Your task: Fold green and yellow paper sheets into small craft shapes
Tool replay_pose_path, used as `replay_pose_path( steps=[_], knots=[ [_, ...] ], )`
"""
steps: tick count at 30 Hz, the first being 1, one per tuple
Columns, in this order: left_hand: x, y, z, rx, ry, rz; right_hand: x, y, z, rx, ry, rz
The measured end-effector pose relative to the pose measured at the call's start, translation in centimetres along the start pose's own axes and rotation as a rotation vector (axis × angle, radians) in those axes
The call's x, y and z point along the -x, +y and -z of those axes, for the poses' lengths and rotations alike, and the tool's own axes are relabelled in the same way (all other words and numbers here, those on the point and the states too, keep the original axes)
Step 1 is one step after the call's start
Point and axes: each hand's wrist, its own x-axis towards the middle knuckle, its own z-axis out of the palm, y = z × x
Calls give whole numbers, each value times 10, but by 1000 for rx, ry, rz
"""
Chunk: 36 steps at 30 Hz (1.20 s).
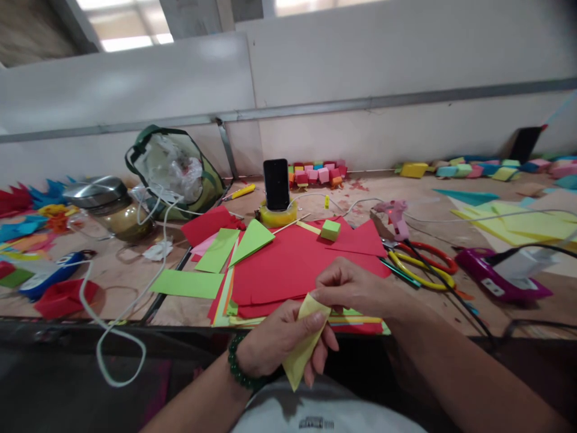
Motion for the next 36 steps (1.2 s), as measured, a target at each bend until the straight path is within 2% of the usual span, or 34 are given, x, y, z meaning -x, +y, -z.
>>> replay_pose_path(
  steps=[4,10,14,18,21,30,36],
  knots=[
    [1,-1,3,-8,16,-55,0,1,0,-116,-35,-5],
    [2,-2,5,-11,92,-141,11,-8,1,-112,127,-1],
    [1,-2,3,-34,161,-148,21,-17,-7,-99,69,33],
    [-1,-1,-2,-51,209,-132,24,-18,-17,52,248,21],
    [-2,-1,-4,-49,231,-133,23,-15,-21,204,336,67],
    [1,0,-1,54,178,-206,25,-14,-24,425,395,157],
    [0,1,-3,65,179,-245,29,-12,-31,395,431,156]
  ],
)
